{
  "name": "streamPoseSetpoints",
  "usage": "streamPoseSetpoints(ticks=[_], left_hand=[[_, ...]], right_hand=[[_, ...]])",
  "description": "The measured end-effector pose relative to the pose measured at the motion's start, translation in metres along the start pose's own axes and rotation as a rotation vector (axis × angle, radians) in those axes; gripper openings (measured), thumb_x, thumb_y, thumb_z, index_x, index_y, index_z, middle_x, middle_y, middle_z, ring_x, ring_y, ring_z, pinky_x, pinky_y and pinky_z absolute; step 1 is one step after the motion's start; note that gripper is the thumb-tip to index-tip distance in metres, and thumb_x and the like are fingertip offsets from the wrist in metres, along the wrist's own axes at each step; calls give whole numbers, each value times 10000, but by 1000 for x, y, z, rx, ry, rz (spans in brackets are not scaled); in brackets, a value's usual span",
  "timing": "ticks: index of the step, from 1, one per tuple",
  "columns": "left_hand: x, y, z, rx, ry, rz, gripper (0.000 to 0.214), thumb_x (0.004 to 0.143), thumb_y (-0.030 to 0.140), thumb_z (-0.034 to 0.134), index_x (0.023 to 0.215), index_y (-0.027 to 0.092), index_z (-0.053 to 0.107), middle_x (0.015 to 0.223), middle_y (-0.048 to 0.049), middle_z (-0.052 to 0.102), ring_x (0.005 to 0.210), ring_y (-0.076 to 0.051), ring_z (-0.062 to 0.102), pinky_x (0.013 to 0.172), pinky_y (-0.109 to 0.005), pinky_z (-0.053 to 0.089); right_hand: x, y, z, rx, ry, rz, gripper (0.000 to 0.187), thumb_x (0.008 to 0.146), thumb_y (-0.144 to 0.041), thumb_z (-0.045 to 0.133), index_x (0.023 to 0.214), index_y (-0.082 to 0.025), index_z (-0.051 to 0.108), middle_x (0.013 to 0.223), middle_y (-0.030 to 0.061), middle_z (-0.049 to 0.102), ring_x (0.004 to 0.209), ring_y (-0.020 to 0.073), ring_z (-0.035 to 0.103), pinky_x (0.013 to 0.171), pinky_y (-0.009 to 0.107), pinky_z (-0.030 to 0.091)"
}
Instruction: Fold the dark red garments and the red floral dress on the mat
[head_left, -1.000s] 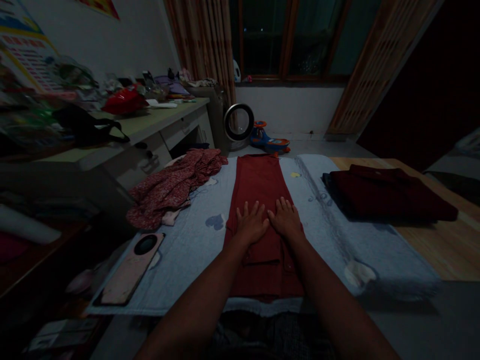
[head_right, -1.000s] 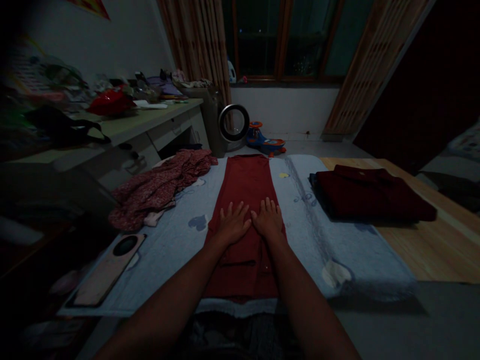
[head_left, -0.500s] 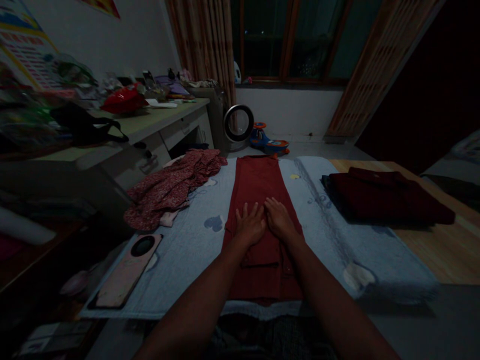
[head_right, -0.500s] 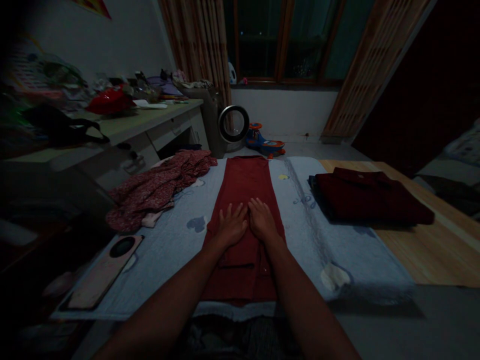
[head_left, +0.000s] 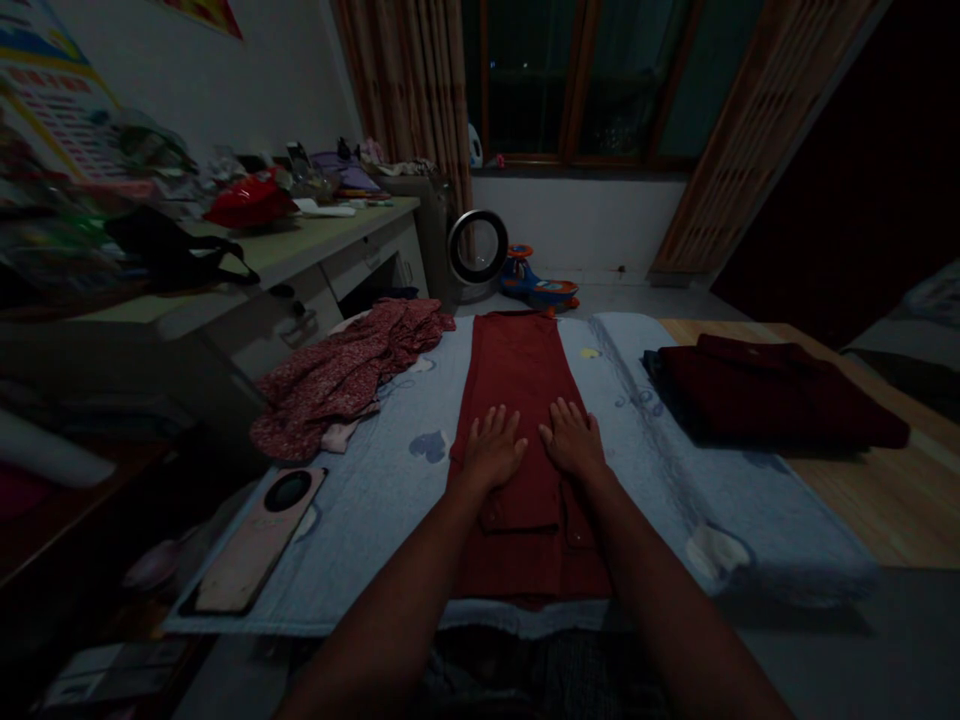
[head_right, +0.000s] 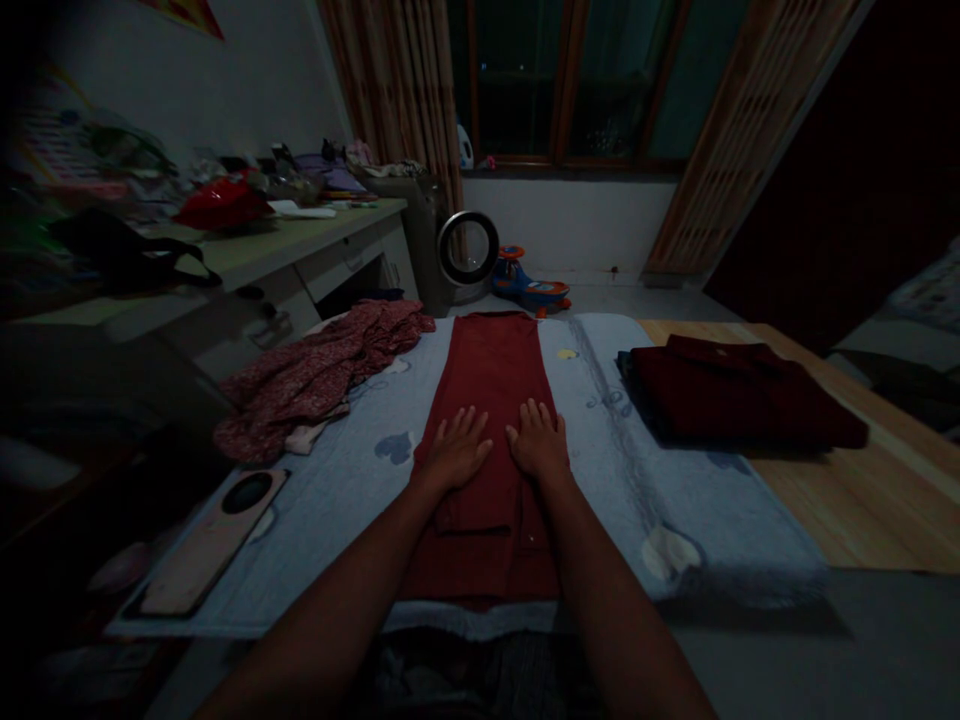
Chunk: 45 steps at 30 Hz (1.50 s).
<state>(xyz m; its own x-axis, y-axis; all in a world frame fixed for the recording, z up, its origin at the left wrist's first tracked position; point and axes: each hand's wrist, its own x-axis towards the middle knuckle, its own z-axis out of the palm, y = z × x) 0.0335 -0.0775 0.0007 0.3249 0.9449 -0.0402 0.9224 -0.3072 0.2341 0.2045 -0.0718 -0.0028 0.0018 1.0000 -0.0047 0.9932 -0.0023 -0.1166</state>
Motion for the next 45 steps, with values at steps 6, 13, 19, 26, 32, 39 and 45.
streamPoseSetpoints(ticks=[6,13,19,26,32,39,45], left_hand=[[-5,-3,5,65,91,22,609,1012,476,248,1558,209,276,1635,-95,240,1518,-261,162,1214,-496,173],[-8,2,2,90,101,21,584,1008,409,285,1554,203,295,1629,-102,254,1509,-267,196,1205,-503,202],[-8,-1,5,82,128,38,573,1005,373,287,1550,197,307,1629,-107,252,1509,-266,199,1205,-492,203],[-8,0,7,64,157,17,569,987,364,359,1534,209,344,1613,-110,296,1495,-277,241,1201,-489,221],[-11,-1,2,54,245,-2,505,986,295,369,1465,150,441,1555,-138,403,1451,-257,340,1195,-466,257],[-13,24,-5,-59,135,124,513,961,190,353,1455,80,436,1551,-138,410,1451,-213,347,1203,-376,269],[-19,26,10,-77,48,123,560,992,256,289,1525,86,325,1613,-113,290,1500,-215,233,1229,-401,196]], right_hand=[[4,9,-3,21,-21,111,621,1007,-460,278,1547,-155,310,1635,103,219,1507,290,153,1181,579,123],[3,-14,-14,162,211,-96,548,986,-248,285,1488,-55,390,1596,151,310,1494,238,224,1202,429,211],[-16,-22,3,106,27,-234,580,1004,-317,306,1522,-58,340,1604,154,284,1486,270,253,1187,439,245],[-23,2,7,-22,56,-152,631,1017,-475,278,1534,-117,342,1617,114,261,1491,273,235,1193,465,200],[-26,1,10,-47,111,-158,618,1020,-450,254,1528,-112,355,1612,116,274,1480,271,262,1185,456,213],[-29,0,5,-31,114,-164,597,1018,-413,251,1526,-118,358,1611,113,276,1484,259,255,1185,452,207],[-29,0,4,-34,90,-159,583,1011,-364,265,1531,-113,345,1615,108,267,1491,256,235,1187,447,201]])
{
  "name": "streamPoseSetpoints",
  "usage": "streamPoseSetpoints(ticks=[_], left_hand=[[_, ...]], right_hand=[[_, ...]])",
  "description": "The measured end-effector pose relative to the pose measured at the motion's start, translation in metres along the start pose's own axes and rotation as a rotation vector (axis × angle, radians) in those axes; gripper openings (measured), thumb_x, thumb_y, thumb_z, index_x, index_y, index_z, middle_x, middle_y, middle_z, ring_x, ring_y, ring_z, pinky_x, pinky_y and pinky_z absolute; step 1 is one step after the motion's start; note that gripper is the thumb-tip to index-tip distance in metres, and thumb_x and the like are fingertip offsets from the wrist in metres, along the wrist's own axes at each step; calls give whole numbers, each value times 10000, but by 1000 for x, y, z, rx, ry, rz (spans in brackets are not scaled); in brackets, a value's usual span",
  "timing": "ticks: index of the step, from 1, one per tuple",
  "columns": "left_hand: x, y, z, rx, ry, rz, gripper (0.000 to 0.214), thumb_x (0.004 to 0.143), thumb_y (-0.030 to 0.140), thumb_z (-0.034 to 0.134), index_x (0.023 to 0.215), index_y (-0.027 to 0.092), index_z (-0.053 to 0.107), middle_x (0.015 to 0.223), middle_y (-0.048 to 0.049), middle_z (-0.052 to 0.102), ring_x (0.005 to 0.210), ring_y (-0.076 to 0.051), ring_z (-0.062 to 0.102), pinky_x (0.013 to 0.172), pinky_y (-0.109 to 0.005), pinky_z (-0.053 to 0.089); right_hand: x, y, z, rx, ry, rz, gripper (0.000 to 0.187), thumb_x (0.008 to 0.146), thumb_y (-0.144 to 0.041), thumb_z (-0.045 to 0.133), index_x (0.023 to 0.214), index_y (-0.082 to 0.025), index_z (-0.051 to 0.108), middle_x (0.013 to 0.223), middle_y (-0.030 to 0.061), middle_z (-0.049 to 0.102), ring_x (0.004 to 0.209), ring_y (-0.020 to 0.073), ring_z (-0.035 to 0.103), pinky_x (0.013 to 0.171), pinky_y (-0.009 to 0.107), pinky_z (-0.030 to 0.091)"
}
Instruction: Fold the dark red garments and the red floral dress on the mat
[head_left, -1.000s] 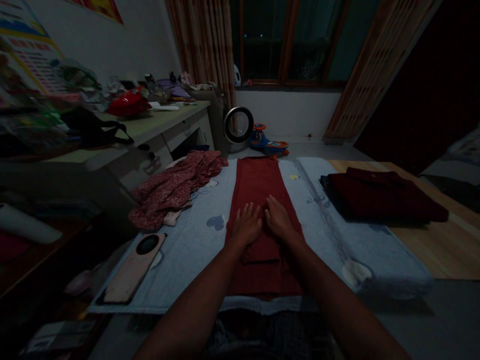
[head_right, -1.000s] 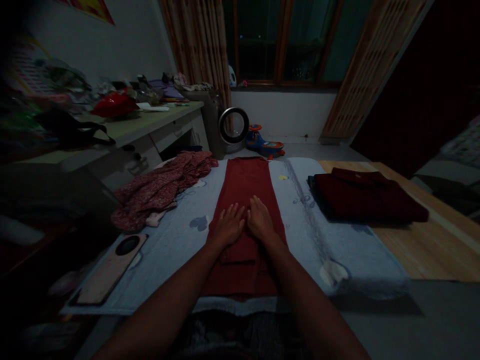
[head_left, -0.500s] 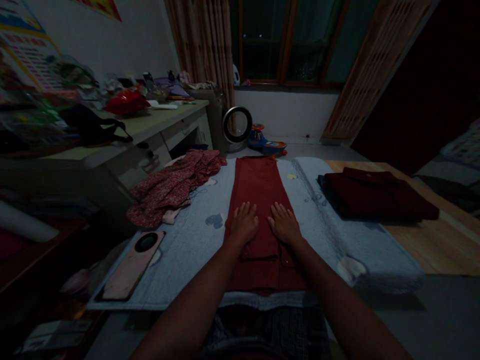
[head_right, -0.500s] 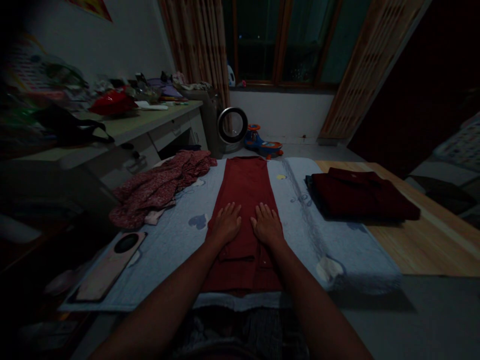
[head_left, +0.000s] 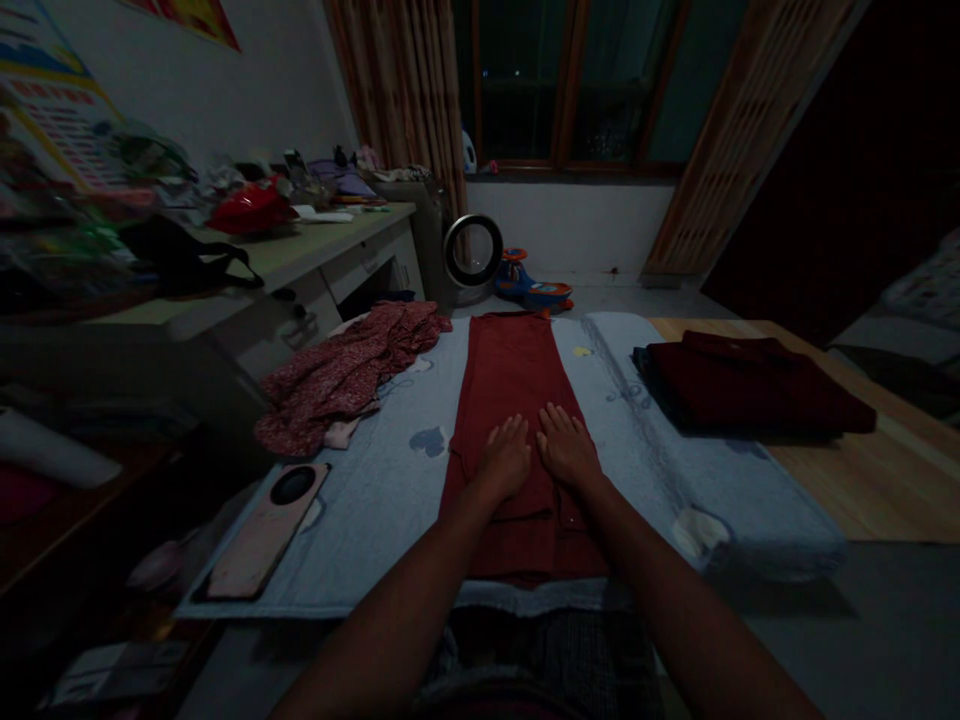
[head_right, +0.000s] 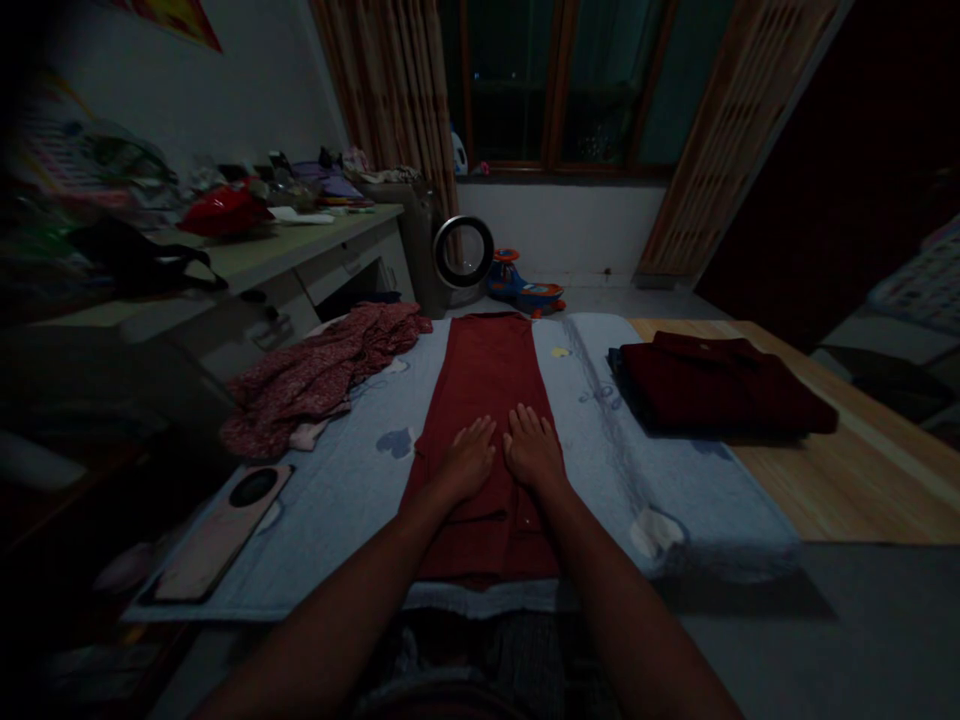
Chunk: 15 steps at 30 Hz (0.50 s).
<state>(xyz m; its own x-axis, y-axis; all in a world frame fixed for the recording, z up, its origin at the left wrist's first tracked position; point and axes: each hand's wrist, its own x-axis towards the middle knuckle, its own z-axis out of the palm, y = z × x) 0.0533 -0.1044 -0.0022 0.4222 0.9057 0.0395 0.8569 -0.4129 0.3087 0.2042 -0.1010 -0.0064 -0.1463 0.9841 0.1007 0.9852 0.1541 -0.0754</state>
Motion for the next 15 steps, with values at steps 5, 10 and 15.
streamPoseSetpoints(ticks=[5,10,15], left_hand=[[-8,-8,-11,33,-102,-89,717,942,597,403,1559,252,281,1652,-111,150,1518,-349,90,1204,-548,160],[-16,-14,-15,100,-90,-124,898,877,747,392,1568,191,250,1641,-176,144,1514,-374,66,1196,-539,173],[-19,-22,-3,153,34,-102,668,1022,478,217,1541,63,280,1611,-181,257,1512,-269,183,1216,-436,196]], right_hand=[[1,1,2,1,15,-9,587,1009,-368,258,1529,-109,348,1616,109,268,1487,258,242,1187,448,196],[-1,1,4,15,30,-7,585,994,-341,277,1524,-104,355,1613,113,274,1486,258,242,1190,452,190],[2,7,-1,78,-25,-4,593,944,-263,354,1517,-110,362,1616,97,278,1488,249,240,1196,440,188]])
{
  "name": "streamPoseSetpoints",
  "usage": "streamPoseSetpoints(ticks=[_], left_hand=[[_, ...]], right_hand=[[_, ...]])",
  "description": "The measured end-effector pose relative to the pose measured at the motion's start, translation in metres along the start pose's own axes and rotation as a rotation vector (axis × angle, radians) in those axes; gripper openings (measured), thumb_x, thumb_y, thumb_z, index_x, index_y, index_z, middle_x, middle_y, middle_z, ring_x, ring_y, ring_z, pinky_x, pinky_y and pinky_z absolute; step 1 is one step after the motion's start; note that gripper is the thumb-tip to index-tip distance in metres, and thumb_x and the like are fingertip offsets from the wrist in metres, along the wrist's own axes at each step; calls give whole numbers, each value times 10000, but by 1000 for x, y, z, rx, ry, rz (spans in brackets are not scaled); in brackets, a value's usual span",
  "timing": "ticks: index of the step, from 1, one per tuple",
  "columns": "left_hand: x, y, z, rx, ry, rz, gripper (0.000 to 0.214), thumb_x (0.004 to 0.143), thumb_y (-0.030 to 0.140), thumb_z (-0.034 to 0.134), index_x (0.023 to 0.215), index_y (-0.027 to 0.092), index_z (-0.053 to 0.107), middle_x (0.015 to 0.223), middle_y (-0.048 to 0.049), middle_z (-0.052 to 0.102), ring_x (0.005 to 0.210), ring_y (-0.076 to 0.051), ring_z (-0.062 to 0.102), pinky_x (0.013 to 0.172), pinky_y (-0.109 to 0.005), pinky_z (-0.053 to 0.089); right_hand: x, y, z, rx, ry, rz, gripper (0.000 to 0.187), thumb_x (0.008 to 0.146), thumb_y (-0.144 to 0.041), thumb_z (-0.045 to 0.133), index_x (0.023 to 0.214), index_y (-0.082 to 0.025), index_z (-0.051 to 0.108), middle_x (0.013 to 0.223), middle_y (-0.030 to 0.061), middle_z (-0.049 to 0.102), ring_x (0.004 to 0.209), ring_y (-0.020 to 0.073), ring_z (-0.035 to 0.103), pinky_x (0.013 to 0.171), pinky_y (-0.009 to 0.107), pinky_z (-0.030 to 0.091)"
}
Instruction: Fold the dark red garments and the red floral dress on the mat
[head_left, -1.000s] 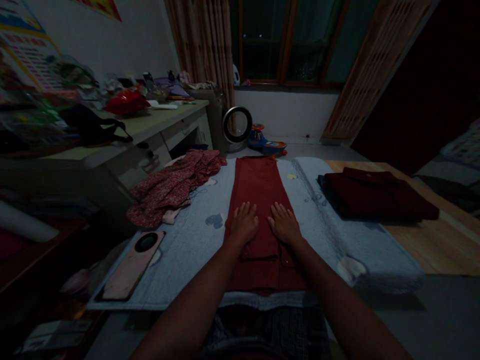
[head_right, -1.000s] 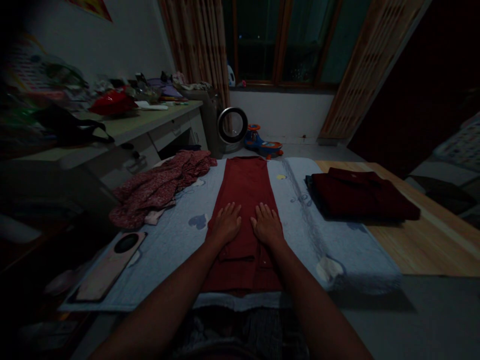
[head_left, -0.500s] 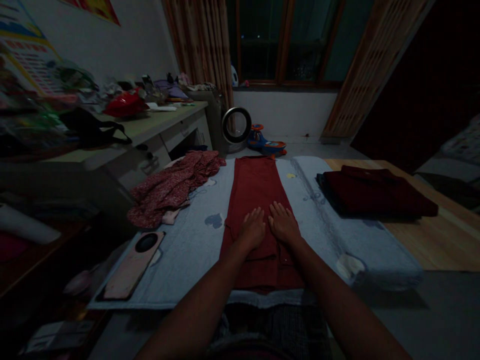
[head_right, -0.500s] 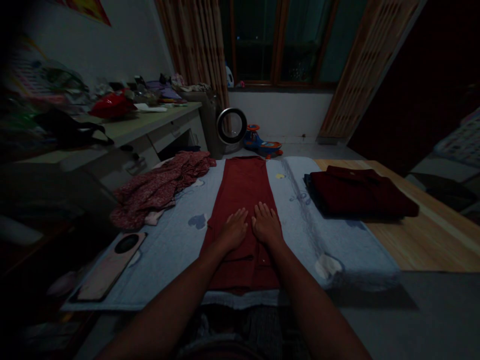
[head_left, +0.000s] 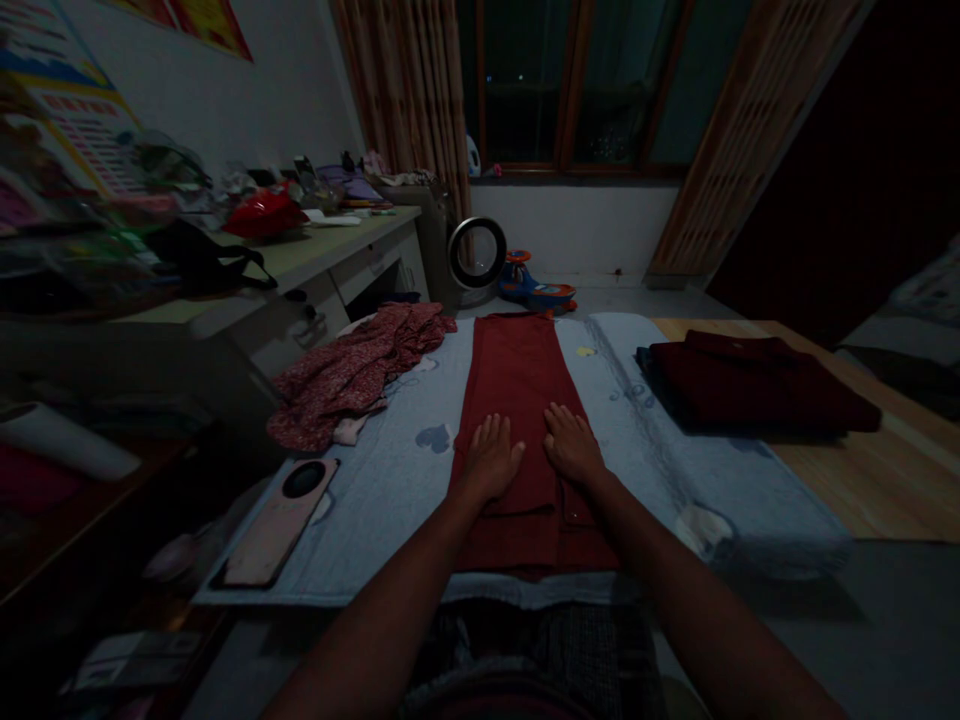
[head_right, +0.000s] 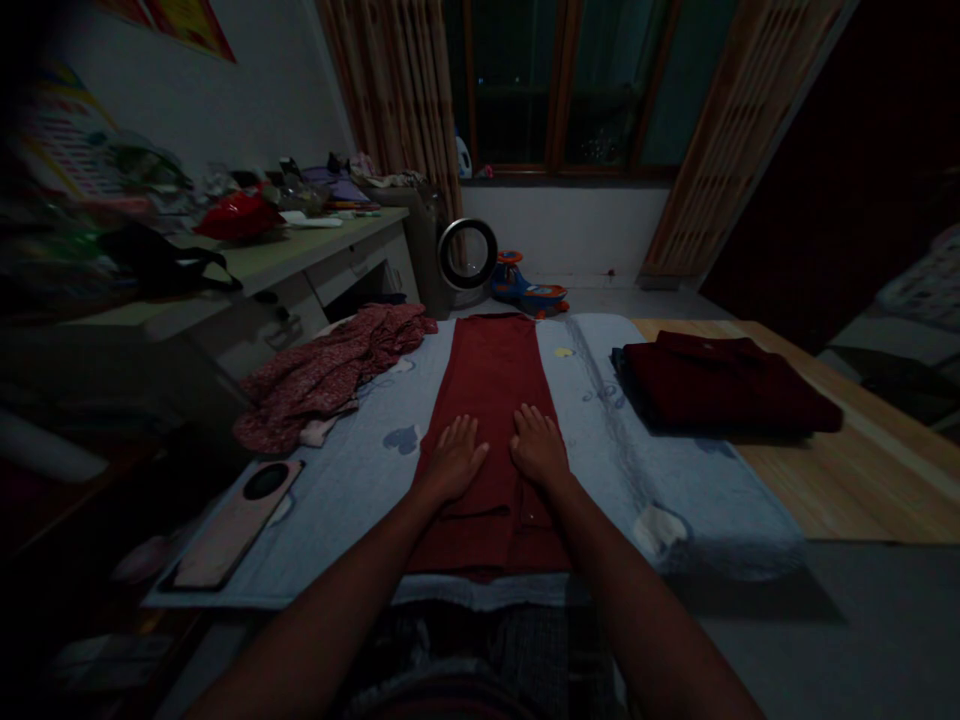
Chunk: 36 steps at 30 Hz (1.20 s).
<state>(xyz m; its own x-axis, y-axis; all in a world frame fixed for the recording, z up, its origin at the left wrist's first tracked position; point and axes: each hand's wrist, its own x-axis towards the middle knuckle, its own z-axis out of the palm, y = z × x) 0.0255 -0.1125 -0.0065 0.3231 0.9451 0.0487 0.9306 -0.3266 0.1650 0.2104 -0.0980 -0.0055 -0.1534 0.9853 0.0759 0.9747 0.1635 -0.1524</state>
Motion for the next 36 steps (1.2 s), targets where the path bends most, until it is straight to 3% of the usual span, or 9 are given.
streamPoseSetpoints(ticks=[4,6,9,14,26,32,36], left_hand=[[0,0,4,30,16,6,641,1013,426,264,1518,37,326,1606,-188,269,1508,-275,196,1227,-426,170],[0,2,3,34,19,-2,645,1007,434,278,1517,42,331,1609,-188,263,1509,-284,191,1226,-435,172],[0,3,2,20,4,-8,647,1007,438,274,1518,47,336,1613,-187,249,1509,-297,183,1223,-445,180],[0,5,0,7,-17,-15,647,1004,430,286,1521,45,332,1617,-188,234,1513,-312,154,1226,-452,164],[-2,8,-6,4,7,-133,671,957,517,386,1532,173,354,1614,-176,257,1502,-372,166,1197,-526,182],[-2,9,-5,9,29,-124,678,952,502,402,1530,150,356,1607,-181,274,1501,-367,174,1200,-517,176],[-1,9,-1,11,43,-127,675,951,505,396,1530,162,357,1606,-176,280,1499,-369,184,1196,-523,181]], right_hand=[[15,-1,-12,73,-76,22,576,881,-205,432,1447,-108,462,1556,136,394,1424,268,370,1156,423,285],[22,-8,-13,121,-19,9,549,883,-168,395,1419,-99,491,1511,146,458,1389,246,422,1142,390,313],[25,-23,-6,174,85,-63,565,907,-135,325,1456,-57,435,1534,151,423,1427,200,367,1167,355,288],[15,-33,8,118,35,-120,531,971,-229,327,1474,-96,435,1577,132,357,1465,233,300,1175,410,266],[0,-13,2,-32,-32,32,687,1003,-545,288,1542,-119,323,1619,106,262,1495,271,217,1194,448,193],[-14,6,-7,-94,-57,119,629,1008,-502,271,1536,-167,342,1622,100,256,1496,281,207,1186,513,156],[-3,1,-21,-91,-48,170,556,990,-430,352,1434,-122,482,1577,159,347,1482,324,231,1176,563,130]])
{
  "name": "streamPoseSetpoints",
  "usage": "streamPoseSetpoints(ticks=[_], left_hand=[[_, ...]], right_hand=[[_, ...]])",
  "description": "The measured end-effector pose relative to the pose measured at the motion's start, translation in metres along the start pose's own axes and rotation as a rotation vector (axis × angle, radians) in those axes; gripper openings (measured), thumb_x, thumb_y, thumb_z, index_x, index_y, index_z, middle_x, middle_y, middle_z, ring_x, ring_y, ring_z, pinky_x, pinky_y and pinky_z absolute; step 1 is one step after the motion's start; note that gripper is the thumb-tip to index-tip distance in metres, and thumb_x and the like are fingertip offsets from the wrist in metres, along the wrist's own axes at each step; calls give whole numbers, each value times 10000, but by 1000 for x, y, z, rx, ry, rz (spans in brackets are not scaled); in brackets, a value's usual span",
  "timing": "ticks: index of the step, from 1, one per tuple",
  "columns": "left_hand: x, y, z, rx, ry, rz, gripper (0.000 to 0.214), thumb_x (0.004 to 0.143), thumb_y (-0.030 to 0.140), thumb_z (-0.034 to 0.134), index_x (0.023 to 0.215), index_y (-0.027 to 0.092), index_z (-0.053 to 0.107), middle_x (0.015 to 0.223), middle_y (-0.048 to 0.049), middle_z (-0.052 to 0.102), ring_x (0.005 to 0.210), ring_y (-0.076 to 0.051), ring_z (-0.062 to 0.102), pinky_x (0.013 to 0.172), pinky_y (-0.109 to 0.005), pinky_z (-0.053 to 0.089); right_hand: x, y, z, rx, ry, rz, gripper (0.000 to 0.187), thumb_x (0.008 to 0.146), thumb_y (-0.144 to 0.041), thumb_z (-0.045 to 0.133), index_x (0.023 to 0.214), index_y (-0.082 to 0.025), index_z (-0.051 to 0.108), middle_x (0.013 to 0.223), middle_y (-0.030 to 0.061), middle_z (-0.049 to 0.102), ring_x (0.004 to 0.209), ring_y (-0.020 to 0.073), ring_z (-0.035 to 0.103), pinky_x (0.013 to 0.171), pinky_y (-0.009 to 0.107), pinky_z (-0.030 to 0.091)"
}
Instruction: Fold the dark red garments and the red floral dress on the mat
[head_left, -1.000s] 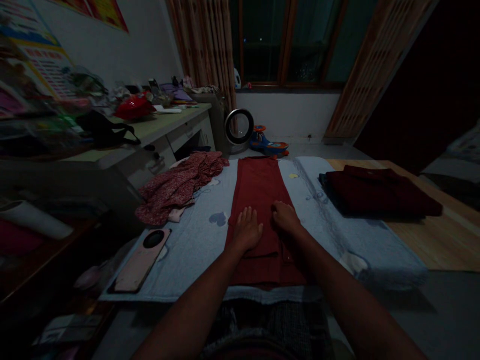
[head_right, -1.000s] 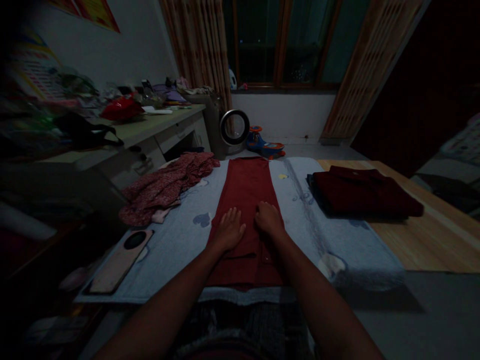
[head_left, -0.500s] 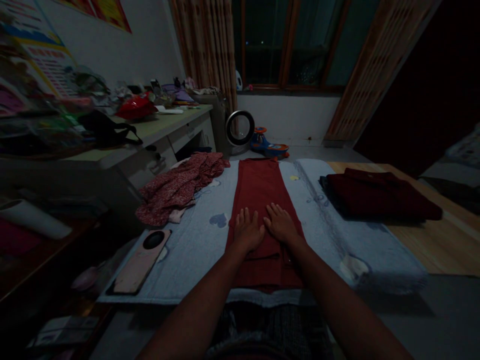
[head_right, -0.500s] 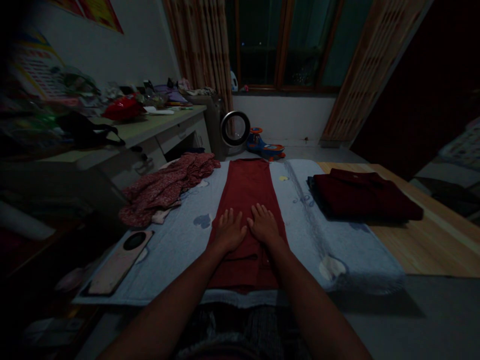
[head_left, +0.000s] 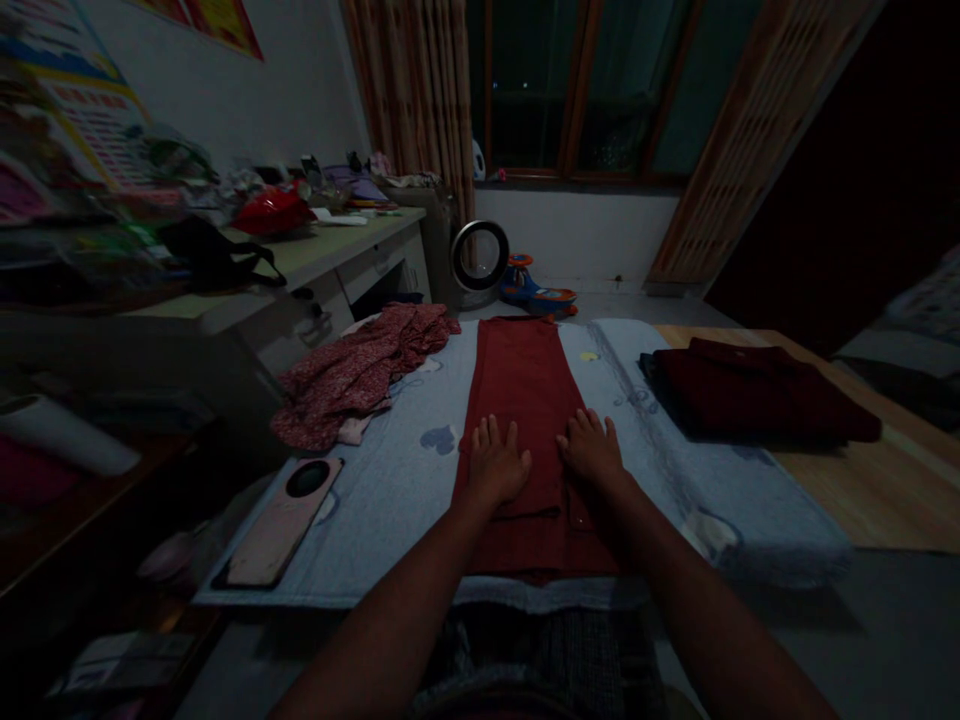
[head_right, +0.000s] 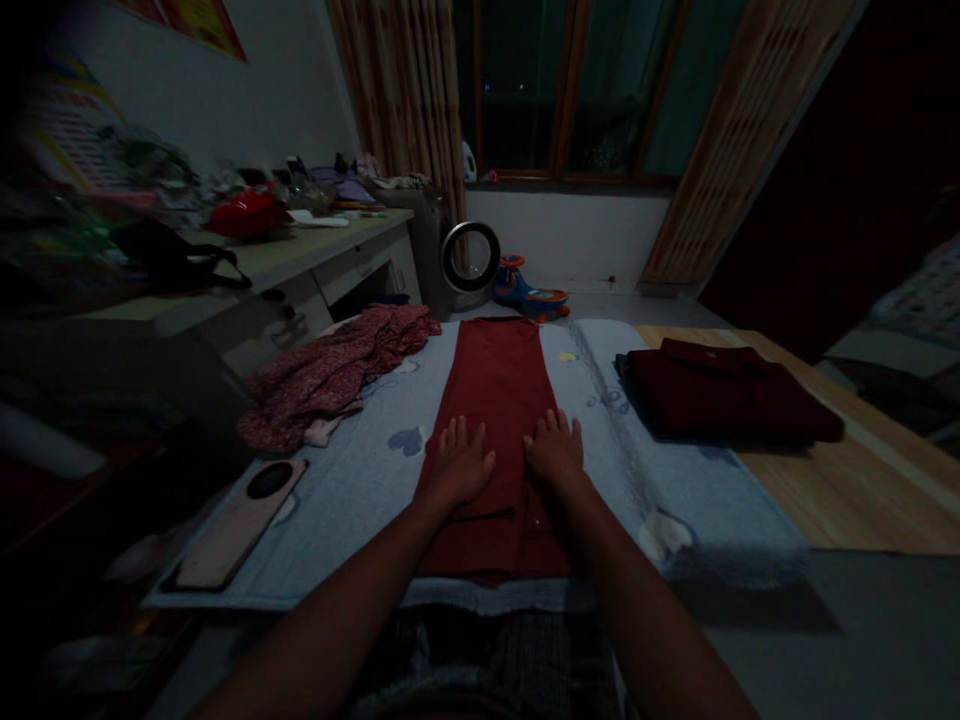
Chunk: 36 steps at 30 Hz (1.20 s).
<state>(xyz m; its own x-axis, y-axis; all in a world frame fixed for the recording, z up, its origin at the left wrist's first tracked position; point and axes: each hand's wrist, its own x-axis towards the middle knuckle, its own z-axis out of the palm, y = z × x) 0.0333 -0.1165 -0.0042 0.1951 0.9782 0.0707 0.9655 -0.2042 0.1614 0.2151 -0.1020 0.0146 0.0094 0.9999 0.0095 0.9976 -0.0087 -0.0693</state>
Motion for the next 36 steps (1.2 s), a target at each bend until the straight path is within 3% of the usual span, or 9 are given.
streamPoseSetpoints(ticks=[3,6,13,22,28,32,36], left_hand=[[1,0,0,5,-9,-1,674,949,513,387,1533,177,354,1606,-158,293,1500,-373,178,1190,-545,183],[1,-1,-1,1,-19,12,685,949,532,378,1531,173,358,1604,-154,298,1501,-374,171,1191,-549,184],[0,-1,0,-1,-1,7,682,951,526,386,1531,167,356,1608,-158,286,1499,-384,172,1196,-548,181],[-1,2,-7,-27,-45,-6,688,939,505,425,1533,165,350,1613,-176,262,1501,-388,154,1195,-546,177],[22,3,-20,-69,-185,2,628,949,438,423,1509,159,377,1609,-187,260,1491,-373,209,1179,-553,215],[45,5,-19,-112,-79,165,557,981,270,315,1509,99,360,1626,-140,242,1512,-243,190,1215,-406,204],[58,2,-6,-95,-89,197,562,1001,319,281,1532,141,331,1627,-99,258,1513,-220,191,1223,-408,189]], right_hand=[[14,-19,-2,87,83,-88,513,991,-323,336,1433,-95,463,1591,166,315,1479,277,252,1175,472,207],[23,-35,7,146,76,-189,536,991,-290,314,1490,-110,395,1606,135,295,1478,239,264,1167,414,249],[20,-31,25,84,40,-38,630,999,-463,301,1533,-131,342,1610,110,286,1491,265,225,1190,482,163],[18,-31,25,69,66,-26,637,999,-469,281,1529,-122,352,1611,117,282,1493,257,219,1190,458,150],[16,-32,24,62,67,-22,629,999,-456,287,1529,-122,352,1614,111,274,1493,247,215,1192,451,133],[17,-31,24,63,64,-23,626,1004,-449,276,1531,-120,347,1617,103,268,1493,243,211,1192,460,123],[17,-31,25,66,50,-15,622,1009,-445,255,1536,-124,338,1620,95,260,1495,239,206,1191,457,130]])
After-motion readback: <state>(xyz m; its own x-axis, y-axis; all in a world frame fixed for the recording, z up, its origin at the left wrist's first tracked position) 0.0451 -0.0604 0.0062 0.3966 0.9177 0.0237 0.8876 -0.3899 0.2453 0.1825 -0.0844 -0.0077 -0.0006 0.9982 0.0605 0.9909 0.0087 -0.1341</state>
